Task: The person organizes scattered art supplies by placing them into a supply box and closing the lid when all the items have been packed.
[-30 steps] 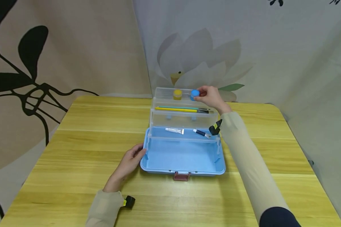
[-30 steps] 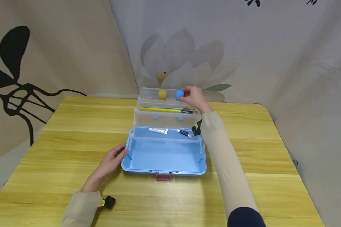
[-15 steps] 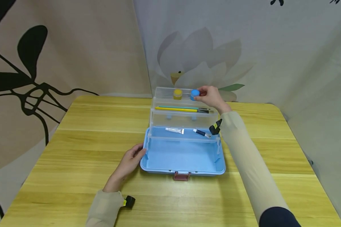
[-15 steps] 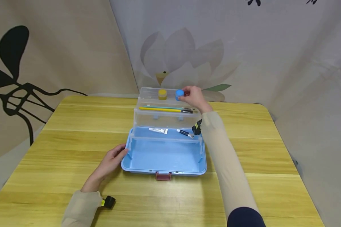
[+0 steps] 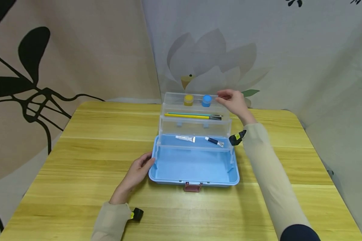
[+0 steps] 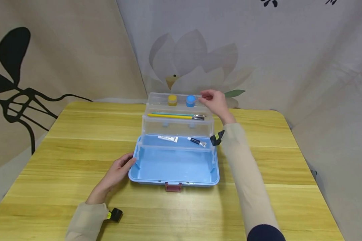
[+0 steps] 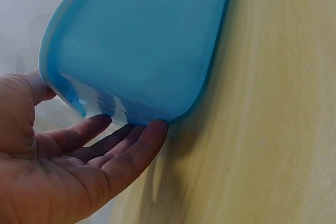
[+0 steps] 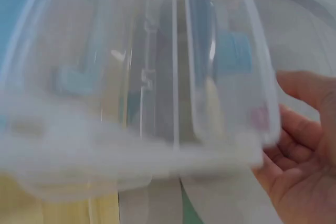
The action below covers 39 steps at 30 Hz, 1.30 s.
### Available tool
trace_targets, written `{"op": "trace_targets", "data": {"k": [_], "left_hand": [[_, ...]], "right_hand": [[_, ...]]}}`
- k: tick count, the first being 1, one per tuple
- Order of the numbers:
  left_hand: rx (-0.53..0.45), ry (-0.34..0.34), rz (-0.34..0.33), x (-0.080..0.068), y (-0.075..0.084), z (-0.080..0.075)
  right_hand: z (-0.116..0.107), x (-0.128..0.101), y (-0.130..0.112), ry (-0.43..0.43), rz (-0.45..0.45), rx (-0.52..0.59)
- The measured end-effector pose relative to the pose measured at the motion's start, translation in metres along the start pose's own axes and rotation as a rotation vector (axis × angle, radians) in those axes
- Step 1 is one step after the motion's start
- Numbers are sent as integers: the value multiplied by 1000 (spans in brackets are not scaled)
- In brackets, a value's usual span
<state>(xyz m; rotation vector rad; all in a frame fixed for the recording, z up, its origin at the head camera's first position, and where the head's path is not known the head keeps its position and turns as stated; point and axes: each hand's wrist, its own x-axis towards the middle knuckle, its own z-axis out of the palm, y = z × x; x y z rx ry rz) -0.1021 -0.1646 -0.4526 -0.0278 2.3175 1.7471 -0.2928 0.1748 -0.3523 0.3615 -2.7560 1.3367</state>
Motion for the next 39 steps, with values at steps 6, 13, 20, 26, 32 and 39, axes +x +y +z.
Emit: {"op": "trace_targets", "data": {"k": [6,13,20,26,32,39], "left_hand": [[13,4,4,0,0,-1],[19,8,-3,1,-1,-2],[21,11,4,1,-1,-2],[24,15,2,2,-1,-2],[26,11,9,1,-1,-2],[23,6,4,1,0,-2]], "right_hand": [[-13,-9,20,134,23,74],[-12,-21,45,79,137,67],[0,-30,69,-19,224,40],[10,-34,77,-100,309,74],[12,-33,76,-126,374,93],[14,-28,73,-145,409,50]]}}
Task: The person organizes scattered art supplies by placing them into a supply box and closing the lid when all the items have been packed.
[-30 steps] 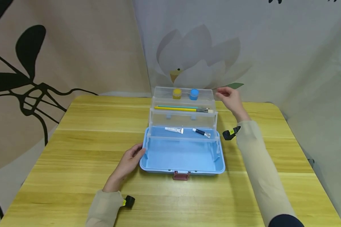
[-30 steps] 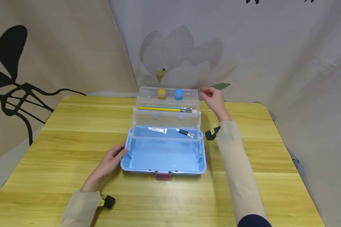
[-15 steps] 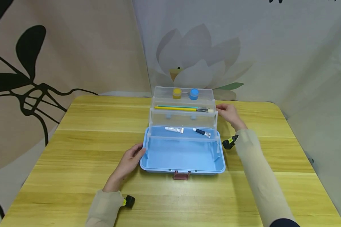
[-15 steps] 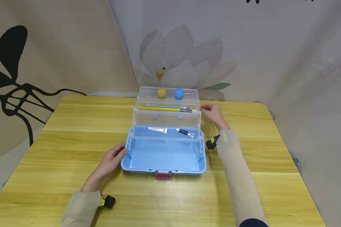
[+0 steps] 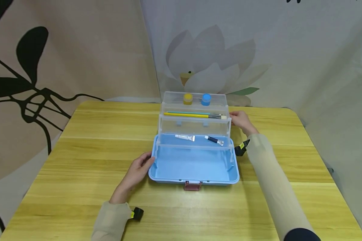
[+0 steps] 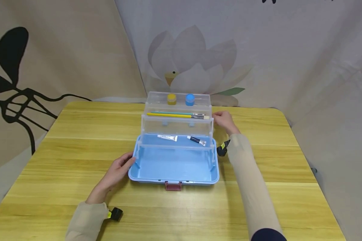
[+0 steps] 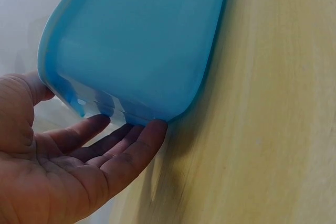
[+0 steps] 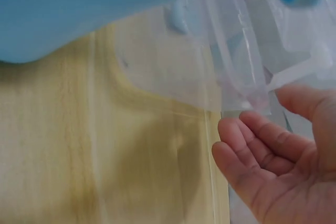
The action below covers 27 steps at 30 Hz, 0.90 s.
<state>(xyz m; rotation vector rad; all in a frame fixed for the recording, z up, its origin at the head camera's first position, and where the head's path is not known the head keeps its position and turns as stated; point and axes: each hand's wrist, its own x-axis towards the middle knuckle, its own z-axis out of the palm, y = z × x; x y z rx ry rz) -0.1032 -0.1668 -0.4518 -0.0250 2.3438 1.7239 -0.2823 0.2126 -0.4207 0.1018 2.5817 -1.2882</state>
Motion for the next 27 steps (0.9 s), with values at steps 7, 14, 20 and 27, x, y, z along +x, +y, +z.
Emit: {"op": "trace_targets", "data": {"k": [7,14,20,27], "left_hand": [[-10,7,-5,0,0,1],[-5,9,-3,-1,1,0],[-3,13,4,-1,0,0],[0,12,2,-1,1,0]], "right_hand": [[3,7,-2,5,41,13],[3,12,-3,22,63,-17],[6,14,-7,48,11,-44],[7,15,-5,60,-14,-47]]}}
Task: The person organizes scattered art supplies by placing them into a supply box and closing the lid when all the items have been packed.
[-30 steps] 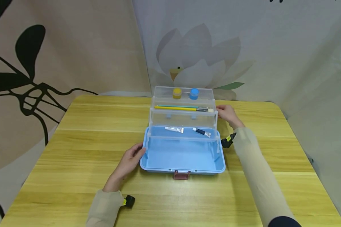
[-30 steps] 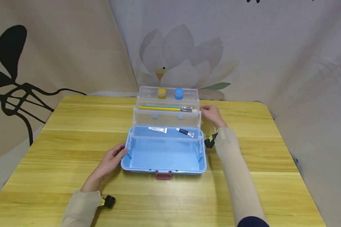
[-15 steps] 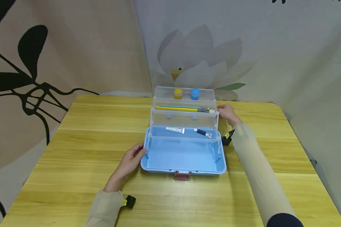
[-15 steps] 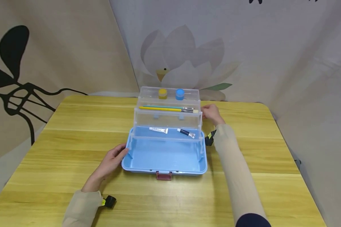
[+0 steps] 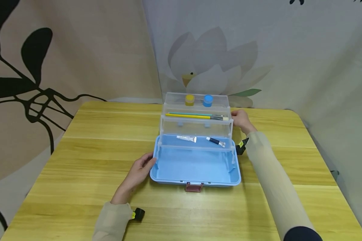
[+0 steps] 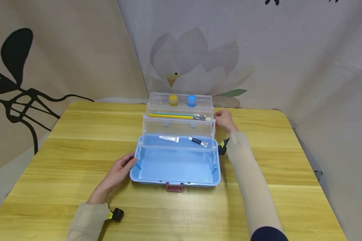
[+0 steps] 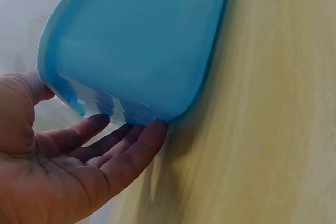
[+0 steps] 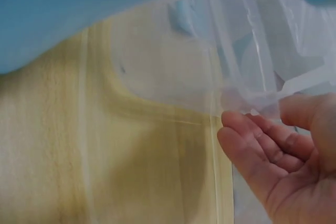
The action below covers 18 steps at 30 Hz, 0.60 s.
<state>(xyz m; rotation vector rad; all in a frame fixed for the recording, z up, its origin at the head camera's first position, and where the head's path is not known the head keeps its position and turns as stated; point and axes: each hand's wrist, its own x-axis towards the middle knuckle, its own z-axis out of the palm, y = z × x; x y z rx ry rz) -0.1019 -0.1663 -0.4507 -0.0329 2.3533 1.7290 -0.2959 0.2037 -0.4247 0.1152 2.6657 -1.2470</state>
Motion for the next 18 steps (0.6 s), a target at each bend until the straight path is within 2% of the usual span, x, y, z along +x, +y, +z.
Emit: {"op": "trace_targets", "data": {"k": [10,18], "left_hand": [[-4,-9,-2,0,1,0],[-3,-15,-1,0,0,-1]], "right_hand": [[1,-4,3,22,-2,20],[0,-6,2,103,-62,66]]}}
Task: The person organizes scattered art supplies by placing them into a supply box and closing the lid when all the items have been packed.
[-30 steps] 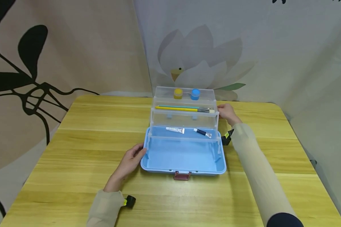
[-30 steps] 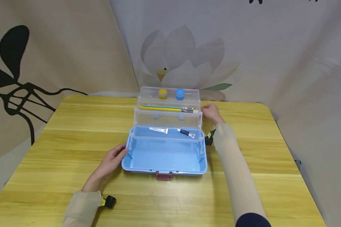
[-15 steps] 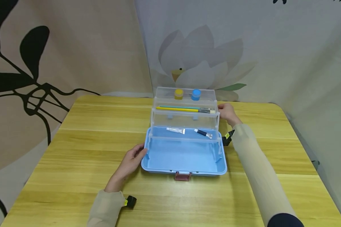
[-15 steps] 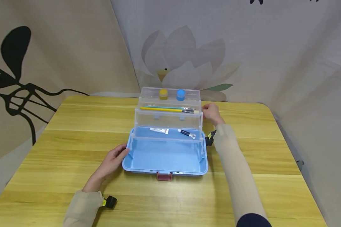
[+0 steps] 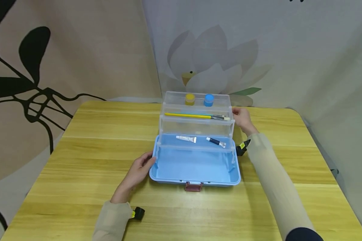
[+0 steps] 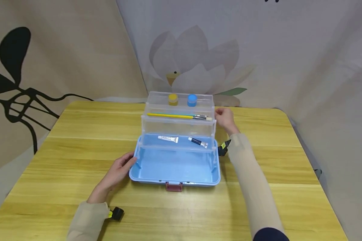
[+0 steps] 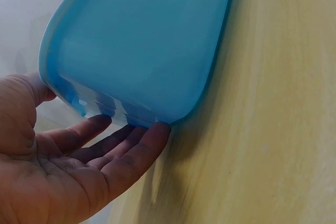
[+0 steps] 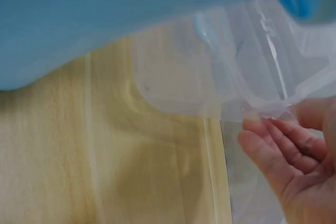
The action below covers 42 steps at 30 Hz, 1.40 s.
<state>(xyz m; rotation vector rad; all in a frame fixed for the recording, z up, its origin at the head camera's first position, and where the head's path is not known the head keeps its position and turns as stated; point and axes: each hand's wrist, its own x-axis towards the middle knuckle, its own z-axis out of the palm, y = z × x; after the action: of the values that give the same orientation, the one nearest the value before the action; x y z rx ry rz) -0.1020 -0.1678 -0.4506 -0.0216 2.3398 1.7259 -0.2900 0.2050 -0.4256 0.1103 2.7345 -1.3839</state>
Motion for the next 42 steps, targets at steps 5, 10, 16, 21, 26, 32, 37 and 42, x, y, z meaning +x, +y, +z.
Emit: {"op": "trace_targets", "data": {"k": [5,10,16,21,26,32,37,42], "left_hand": [[-5,1,-3,0,0,1],[-12,1,-6,1,-1,1],[-3,1,12,0,-2,0],[8,0,15,0,-1,0],[1,-4,15,-1,-1,0],[-29,-27,5,-3,-2,-1],[-45,-33,7,-4,-3,0],[-53,-35,19,-4,-4,1]], "right_hand": [[-2,-1,-1,54,-50,51],[-4,-5,-3,113,-99,79],[-8,-14,-7,190,-208,141],[-10,-23,-8,238,-288,200],[-12,-34,-13,259,-382,259],[-19,-62,-35,229,-421,297],[-23,-74,-39,204,-418,344],[-25,-82,-37,194,-457,417]]}}
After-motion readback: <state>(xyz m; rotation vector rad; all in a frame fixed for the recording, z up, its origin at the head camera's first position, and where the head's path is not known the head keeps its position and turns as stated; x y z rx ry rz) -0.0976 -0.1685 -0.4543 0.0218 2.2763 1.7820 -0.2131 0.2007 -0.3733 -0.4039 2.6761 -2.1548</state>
